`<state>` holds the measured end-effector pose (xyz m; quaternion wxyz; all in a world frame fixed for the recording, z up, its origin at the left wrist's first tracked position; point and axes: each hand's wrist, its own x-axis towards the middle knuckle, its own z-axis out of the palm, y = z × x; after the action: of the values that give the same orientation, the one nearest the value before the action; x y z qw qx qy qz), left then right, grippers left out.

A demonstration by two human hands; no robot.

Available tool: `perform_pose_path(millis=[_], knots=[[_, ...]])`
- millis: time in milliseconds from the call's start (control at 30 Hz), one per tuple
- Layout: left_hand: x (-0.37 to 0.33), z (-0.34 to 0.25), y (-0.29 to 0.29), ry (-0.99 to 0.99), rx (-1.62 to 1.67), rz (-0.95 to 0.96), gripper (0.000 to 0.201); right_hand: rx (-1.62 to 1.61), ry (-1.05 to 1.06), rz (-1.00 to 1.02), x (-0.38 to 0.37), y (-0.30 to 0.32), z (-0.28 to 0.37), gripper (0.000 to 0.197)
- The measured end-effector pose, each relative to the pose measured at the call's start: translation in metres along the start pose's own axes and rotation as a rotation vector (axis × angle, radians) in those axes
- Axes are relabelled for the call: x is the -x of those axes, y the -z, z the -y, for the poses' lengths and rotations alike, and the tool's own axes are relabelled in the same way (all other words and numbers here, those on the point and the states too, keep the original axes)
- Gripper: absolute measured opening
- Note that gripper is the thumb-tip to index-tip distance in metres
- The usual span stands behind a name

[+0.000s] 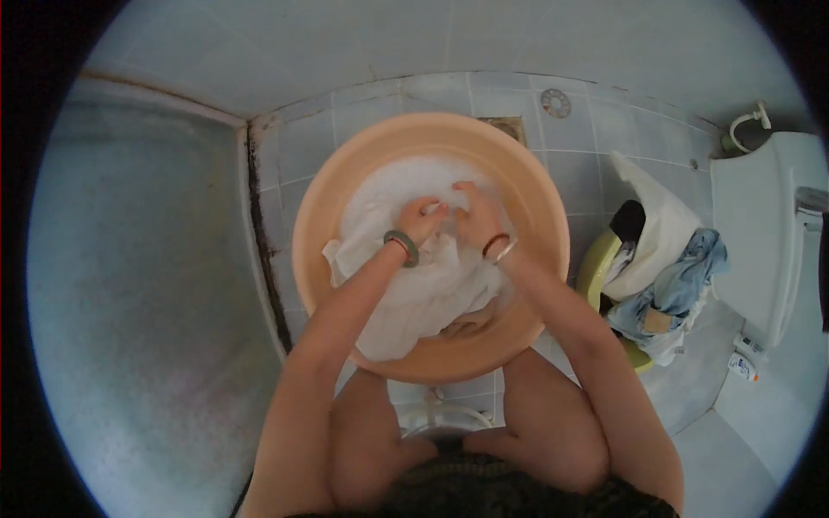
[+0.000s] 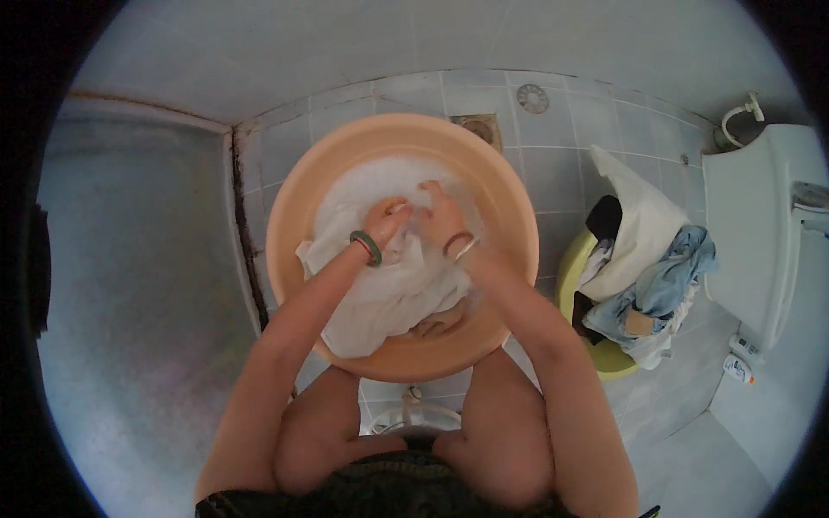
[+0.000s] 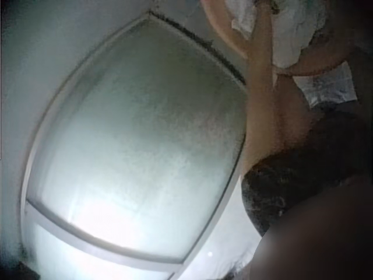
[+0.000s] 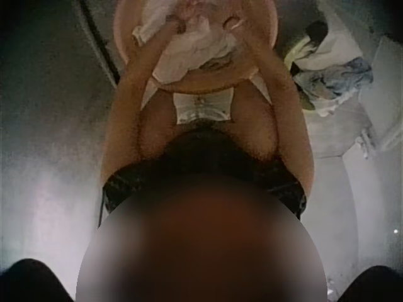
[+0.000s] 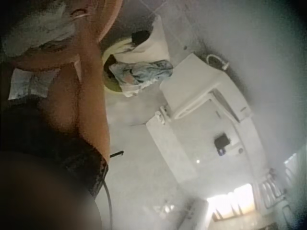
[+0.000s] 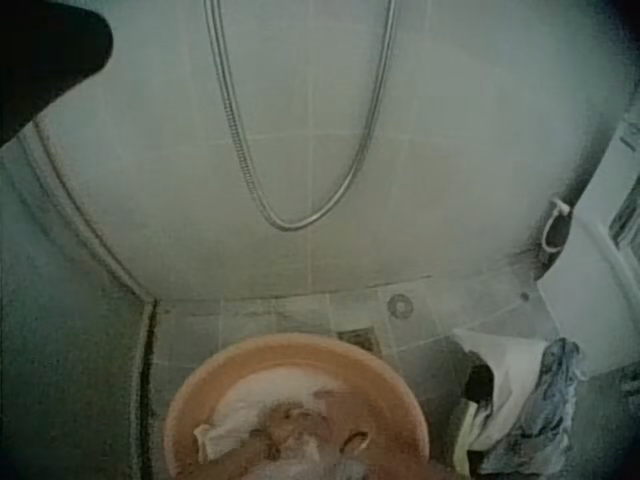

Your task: The person hand-washes laundry by wringing and scrubbing white clothes in a washbasin of soapy water, applying a bar of soap onto the fabric, and lathering it by hand.

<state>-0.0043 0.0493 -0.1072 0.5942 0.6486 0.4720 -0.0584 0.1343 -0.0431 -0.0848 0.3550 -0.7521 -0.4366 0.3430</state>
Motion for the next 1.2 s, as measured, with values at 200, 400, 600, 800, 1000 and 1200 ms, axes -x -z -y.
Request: perform_pose_path(millis=[200, 400, 600, 800, 1000, 1200], knots=[[0.056, -0.005, -0.032, 0.067, 1.309, 0.328, 0.037, -0.099, 0.385, -0.124, 0.059, -0.001, 0.103, 0.014], [0.084, -0.055, -0.022, 0.118, 1.329, 0.384, 0.022, 0.128, 0.079, -0.222, 0.03, 0.012, 0.109, 0.022], [0.094, -0.022, -0.025, -0.116, 1.327, 0.53, 0.019, 0.135, 0.358, -0.228, 0.048, 0.012, 0.111, 0.033], [0.096, -0.041, 0.007, -0.086, 0.653, 0.068, 0.01, -0.019, -0.049, -0.149, 0.002, 0.046, 0.05, 0.03], [0.051, 0.011, 0.013, -0.625, -0.051, -0.444, 0.034, 0.798, 0.199, -0.042, 0.024, 0.023, 0.032, 0.038], [0.023, 0.001, -0.03, -0.416, -0.247, -0.271, 0.04, 0.51, -0.165, 0.152, 0.009, 0.014, -0.058, 0.036]])
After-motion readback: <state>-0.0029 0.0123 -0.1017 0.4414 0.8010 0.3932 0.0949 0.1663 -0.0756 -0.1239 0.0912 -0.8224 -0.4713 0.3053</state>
